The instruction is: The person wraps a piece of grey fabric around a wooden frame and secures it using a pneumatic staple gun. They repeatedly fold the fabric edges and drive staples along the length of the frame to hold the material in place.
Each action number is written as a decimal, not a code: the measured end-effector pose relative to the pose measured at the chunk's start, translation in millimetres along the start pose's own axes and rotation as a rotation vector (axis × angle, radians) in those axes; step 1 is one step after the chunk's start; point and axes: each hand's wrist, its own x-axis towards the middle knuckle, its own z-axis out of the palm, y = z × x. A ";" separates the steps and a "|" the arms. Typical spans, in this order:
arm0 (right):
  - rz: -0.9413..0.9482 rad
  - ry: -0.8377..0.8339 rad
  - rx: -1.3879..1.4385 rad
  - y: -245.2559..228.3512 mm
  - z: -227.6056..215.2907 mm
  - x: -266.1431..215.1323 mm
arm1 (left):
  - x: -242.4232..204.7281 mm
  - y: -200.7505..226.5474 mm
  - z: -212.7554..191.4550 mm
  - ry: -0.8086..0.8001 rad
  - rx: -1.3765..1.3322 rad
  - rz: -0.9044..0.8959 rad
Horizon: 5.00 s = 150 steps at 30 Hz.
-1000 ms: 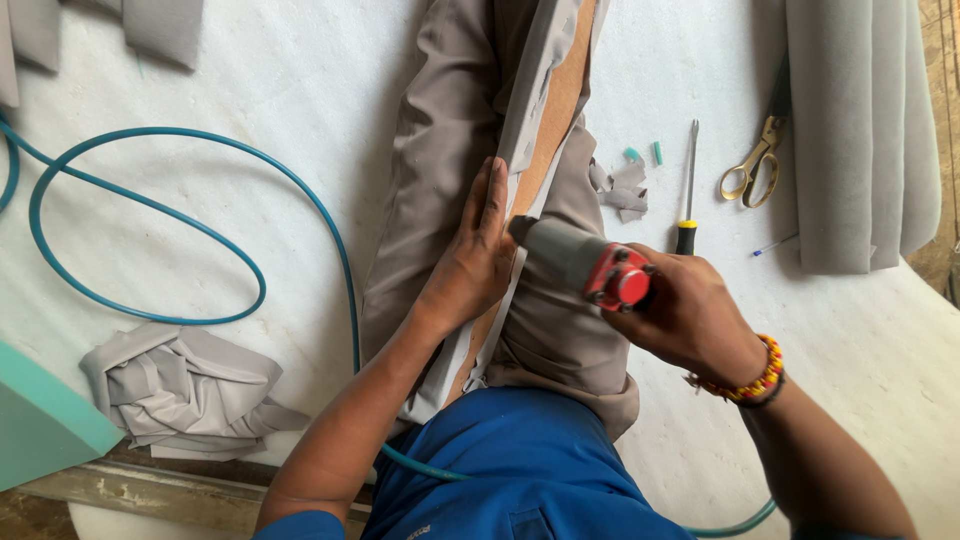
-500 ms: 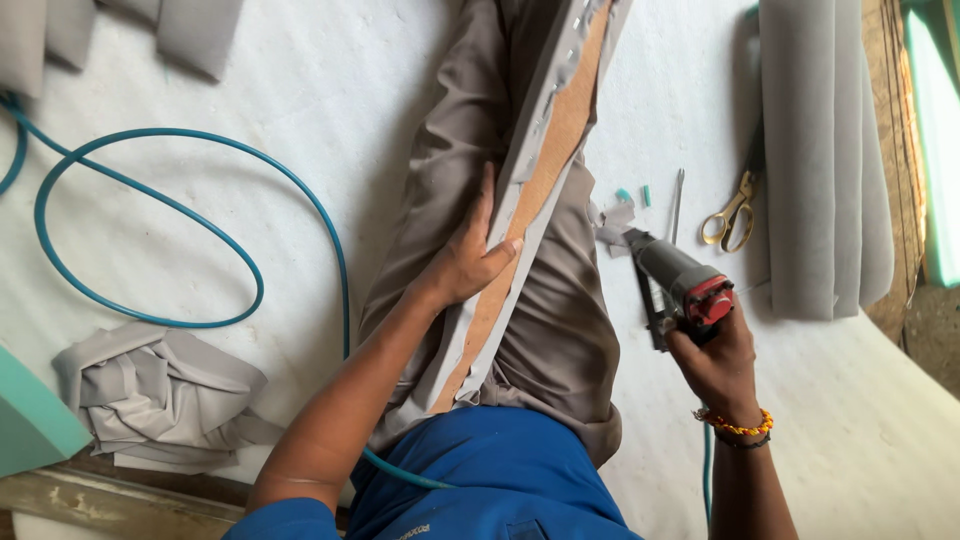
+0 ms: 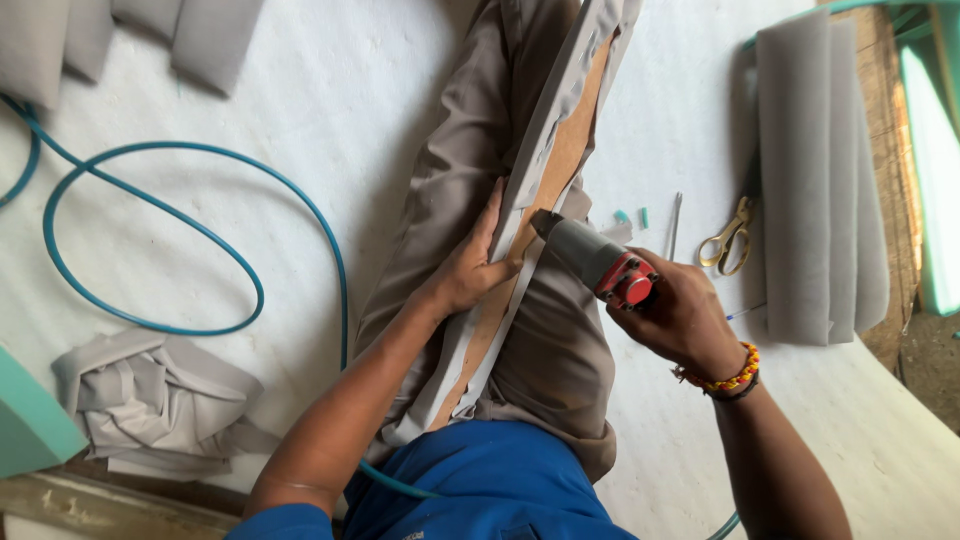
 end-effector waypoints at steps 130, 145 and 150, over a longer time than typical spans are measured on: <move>0.268 0.525 -0.503 176.4 163.3 -84.7 | -79.8 55.2 63.3 0.017 0.646 0.072; 0.041 0.254 0.288 78.1 27.8 -128.3 | -74.4 50.5 66.7 -0.004 0.718 0.014; 0.046 0.062 0.184 31.2 30.4 -104.3 | -74.9 54.4 65.6 0.033 0.709 0.010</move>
